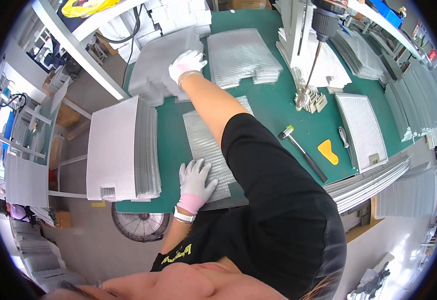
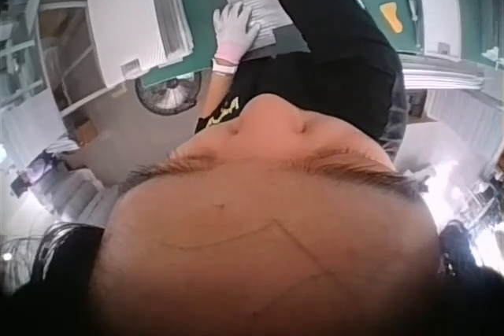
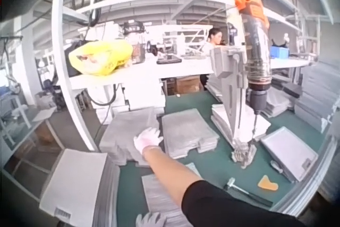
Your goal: Assembling industrial metal mesh filters by fitting metal frames and securing components using a hammer and power tool.
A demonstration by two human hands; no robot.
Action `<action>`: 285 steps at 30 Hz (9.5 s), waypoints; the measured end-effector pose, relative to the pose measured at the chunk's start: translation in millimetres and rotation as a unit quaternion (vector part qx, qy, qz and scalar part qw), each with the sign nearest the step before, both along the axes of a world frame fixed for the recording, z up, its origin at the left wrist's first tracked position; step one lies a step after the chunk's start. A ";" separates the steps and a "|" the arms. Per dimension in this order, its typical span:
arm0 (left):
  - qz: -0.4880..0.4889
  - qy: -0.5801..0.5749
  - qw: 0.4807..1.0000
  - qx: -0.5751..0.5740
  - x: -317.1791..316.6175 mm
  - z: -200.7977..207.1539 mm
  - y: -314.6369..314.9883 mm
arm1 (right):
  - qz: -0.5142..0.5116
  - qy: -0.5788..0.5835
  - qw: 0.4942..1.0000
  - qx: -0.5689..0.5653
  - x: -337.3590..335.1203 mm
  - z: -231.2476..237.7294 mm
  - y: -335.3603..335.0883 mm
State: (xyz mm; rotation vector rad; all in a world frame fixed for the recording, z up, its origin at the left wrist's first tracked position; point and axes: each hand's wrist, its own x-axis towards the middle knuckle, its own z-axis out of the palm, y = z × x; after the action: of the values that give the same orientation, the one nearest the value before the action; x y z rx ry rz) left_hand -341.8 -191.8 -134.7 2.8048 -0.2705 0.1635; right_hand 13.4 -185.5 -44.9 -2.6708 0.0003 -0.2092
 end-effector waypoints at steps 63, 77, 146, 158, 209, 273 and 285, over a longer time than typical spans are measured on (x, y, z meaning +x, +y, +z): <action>0.199 -0.006 0.973 -0.120 -7.2 -13.0 -27.6 | 0.194 -0.029 0.971 0.134 -311.5 -89.6 -309.4; 0.196 0.041 0.971 -0.129 -5.1 -13.0 -24.0 | 0.221 -0.027 0.973 0.069 -311.9 -97.3 -311.9; 0.162 -0.129 0.948 -0.241 -15.2 29.2 -46.0 | 0.182 0.004 0.967 0.177 -303.5 -41.1 -315.8; 0.198 0.040 0.978 -0.041 -4.0 -1.1 -33.1 | 0.175 0.052 0.981 0.069 -297.3 -89.0 -303.6; -0.151 0.223 0.862 -0.429 -113.6 -0.8 -26.3 | -0.114 -0.229 0.958 -0.127 -154.4 -82.9 -515.9; 0.310 0.109 0.620 -0.712 -132.5 -83.6 -101.9 | 0.174 0.441 0.616 0.629 -452.7 -190.7 -287.6; 0.272 0.126 0.572 -0.763 -138.2 -86.3 -97.8 | 0.124 0.369 0.705 0.592 -449.6 -160.9 -280.5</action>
State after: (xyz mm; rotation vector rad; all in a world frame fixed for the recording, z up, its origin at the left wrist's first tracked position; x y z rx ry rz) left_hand -480.0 -289.6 -221.0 1.0020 0.5858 0.0522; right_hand -436.3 -465.9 -205.8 -1.2625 0.0195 0.7285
